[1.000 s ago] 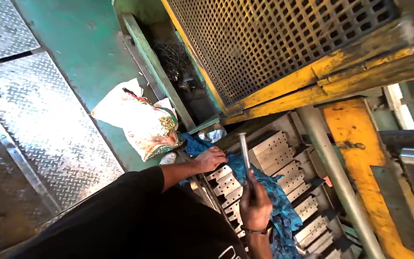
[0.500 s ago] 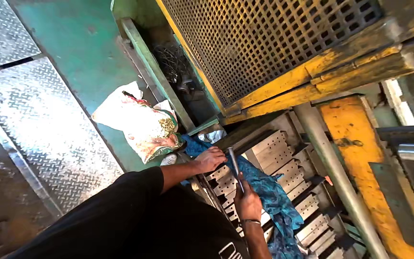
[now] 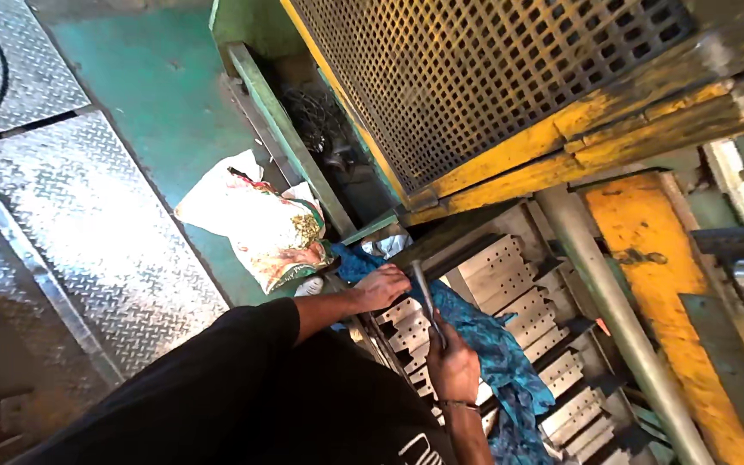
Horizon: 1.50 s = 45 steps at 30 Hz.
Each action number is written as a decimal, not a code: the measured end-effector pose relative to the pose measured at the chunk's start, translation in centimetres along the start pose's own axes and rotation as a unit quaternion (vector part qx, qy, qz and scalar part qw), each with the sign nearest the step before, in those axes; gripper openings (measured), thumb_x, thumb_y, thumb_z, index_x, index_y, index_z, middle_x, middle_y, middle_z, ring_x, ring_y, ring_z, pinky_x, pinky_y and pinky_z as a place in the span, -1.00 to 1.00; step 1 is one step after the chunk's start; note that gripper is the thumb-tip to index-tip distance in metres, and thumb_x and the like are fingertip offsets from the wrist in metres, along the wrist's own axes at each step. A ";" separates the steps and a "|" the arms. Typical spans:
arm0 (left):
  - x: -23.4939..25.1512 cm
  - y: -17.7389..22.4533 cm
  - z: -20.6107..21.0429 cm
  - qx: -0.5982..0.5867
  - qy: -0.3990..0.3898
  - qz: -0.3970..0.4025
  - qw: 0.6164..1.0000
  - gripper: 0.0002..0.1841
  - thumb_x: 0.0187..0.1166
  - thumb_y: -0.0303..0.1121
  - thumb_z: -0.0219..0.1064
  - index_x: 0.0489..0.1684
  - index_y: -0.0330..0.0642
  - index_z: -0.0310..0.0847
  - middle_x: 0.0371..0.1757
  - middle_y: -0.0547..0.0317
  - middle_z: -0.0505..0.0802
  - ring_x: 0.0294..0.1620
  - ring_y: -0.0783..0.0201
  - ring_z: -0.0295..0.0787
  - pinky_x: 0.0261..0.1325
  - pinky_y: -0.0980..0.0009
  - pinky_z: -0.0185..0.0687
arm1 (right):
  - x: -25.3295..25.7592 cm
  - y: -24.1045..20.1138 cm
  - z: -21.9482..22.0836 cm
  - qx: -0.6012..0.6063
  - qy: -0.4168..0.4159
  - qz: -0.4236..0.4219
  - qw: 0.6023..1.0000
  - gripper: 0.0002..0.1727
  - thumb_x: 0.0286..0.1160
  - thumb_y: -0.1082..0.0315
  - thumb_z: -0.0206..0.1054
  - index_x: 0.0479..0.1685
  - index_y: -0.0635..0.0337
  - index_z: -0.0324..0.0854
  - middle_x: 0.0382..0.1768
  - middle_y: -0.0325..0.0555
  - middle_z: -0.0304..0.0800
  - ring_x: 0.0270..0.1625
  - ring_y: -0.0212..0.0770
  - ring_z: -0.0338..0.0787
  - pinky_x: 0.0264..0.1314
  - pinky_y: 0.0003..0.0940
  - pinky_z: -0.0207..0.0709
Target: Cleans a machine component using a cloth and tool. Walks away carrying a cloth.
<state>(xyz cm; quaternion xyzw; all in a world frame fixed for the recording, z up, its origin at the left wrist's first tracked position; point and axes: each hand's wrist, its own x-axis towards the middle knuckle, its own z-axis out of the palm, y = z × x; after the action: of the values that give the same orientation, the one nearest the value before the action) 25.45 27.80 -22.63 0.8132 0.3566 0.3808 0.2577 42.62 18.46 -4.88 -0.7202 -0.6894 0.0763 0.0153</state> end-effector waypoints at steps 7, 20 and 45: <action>0.0 0.5 0.1 -0.016 0.000 -0.023 1.000 -0.89 0.65 -0.37 0.33 -0.08 -0.13 0.76 -0.05 0.20 0.90 0.31 0.22 0.77 0.69 0.20 0.43 | -1.4 1.0 2.4 -0.030 0.021 -0.002 0.999 -0.57 0.68 0.19 0.21 0.49 -0.20 0.69 -0.10 0.04 0.90 -0.36 0.04 0.89 -0.41 0.09 0.75; 0.4 0.3 -0.1 -0.026 -0.009 -0.055 0.998 -0.88 0.61 -0.33 0.37 -0.11 -0.07 0.82 -0.03 0.23 0.92 0.29 0.26 0.78 0.69 0.22 0.41 | -0.4 1.1 1.9 -0.073 -0.019 0.017 0.997 -0.56 0.69 0.14 0.19 0.51 -0.36 0.67 -0.09 0.00 0.92 -0.32 0.09 0.90 -0.38 0.19 0.73; -0.1 0.5 -0.6 -0.093 -0.020 -0.137 0.986 -0.85 0.52 -0.27 0.48 -0.04 0.14 0.87 0.09 0.39 0.88 0.42 0.28 0.63 0.63 0.16 0.45 | 0.0 -0.4 -0.9 -0.002 0.045 -0.027 0.999 -0.61 0.65 0.17 0.24 0.37 -0.17 0.78 -0.12 -0.06 0.93 -0.27 -0.02 0.91 -0.33 0.08 0.76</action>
<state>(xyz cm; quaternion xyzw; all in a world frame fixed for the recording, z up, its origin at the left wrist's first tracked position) 25.08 27.53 -22.00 0.7368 0.4222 0.3572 0.3889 42.30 18.52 -3.95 -0.7042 -0.7072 0.0420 0.0466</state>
